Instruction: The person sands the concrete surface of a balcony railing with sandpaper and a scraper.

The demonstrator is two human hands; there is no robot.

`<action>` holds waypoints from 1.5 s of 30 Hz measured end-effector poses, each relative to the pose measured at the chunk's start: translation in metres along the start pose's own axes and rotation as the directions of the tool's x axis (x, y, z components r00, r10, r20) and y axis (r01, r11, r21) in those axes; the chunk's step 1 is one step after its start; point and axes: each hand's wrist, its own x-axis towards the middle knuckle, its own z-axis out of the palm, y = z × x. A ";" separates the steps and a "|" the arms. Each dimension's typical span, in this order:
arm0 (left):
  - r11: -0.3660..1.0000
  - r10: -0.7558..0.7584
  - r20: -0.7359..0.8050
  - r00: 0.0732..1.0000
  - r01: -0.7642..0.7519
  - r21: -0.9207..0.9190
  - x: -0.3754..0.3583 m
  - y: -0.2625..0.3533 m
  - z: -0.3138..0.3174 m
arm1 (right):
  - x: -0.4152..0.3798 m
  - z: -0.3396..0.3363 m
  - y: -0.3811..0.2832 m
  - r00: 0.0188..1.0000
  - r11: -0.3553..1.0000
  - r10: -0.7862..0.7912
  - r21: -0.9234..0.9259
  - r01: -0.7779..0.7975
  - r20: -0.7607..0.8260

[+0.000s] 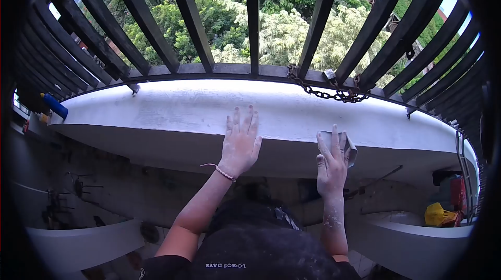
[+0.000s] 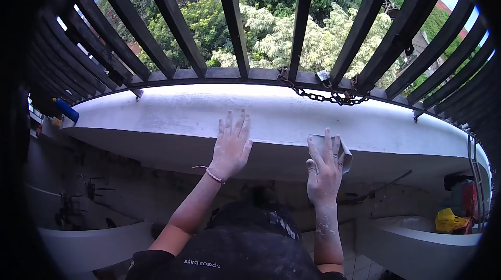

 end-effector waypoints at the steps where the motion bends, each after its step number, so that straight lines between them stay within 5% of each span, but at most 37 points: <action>1: 0.988 0.130 0.006 0.991 -0.129 -0.084 -0.001 0.017 0.000 | 0.001 0.002 -0.002 0.995 0.996 -0.083 -0.010 0.084 0.049; 3: 0.894 0.372 -0.050 0.927 -0.372 -0.248 -0.003 0.035 -0.001 | 0.002 0.009 0.000 0.957 0.967 -0.249 -0.015 0.253 0.147; 6: 0.812 0.450 -0.027 0.893 -0.421 -0.403 0.000 0.023 -0.003 | 0.012 0.011 0.016 0.902 0.911 -0.388 -0.071 0.406 0.190; 10: 0.929 0.238 -0.094 0.967 -0.255 -0.268 -0.006 -0.052 -0.004 | 0.036 0.001 0.036 0.782 0.816 -0.520 -0.072 0.574 0.345; 15: 0.938 -0.328 -0.091 0.940 0.336 0.089 -0.009 -0.195 0.014 | 0.086 -0.004 0.019 0.541 0.604 -0.694 -0.026 0.797 0.475; 25: 0.849 -0.503 0.001 0.864 0.494 0.187 -0.004 -0.191 -0.004 | 0.129 0.064 -0.051 0.212 0.301 -0.864 0.130 0.945 0.456; 27: 0.854 -0.490 -0.023 0.871 0.486 0.186 -0.005 -0.193 -0.003 | 0.135 0.060 -0.047 0.236 0.362 -0.857 0.209 0.909 0.459; 33: 0.842 -0.505 -0.027 0.863 0.499 0.205 -0.002 -0.184 -0.008 | 0.132 0.023 0.015 0.386 0.495 -0.725 0.043 0.868 0.570; 40: 0.849 -0.492 -0.025 0.870 0.486 0.206 -0.003 -0.190 -0.002 | 0.143 0.051 -0.046 0.305 0.394 -0.830 0.106 0.913 0.467; 45: 0.867 -0.467 0.008 0.884 0.456 0.199 -0.005 -0.187 -0.011 | 0.137 0.040 -0.014 0.341 0.442 -0.766 0.061 0.895 0.545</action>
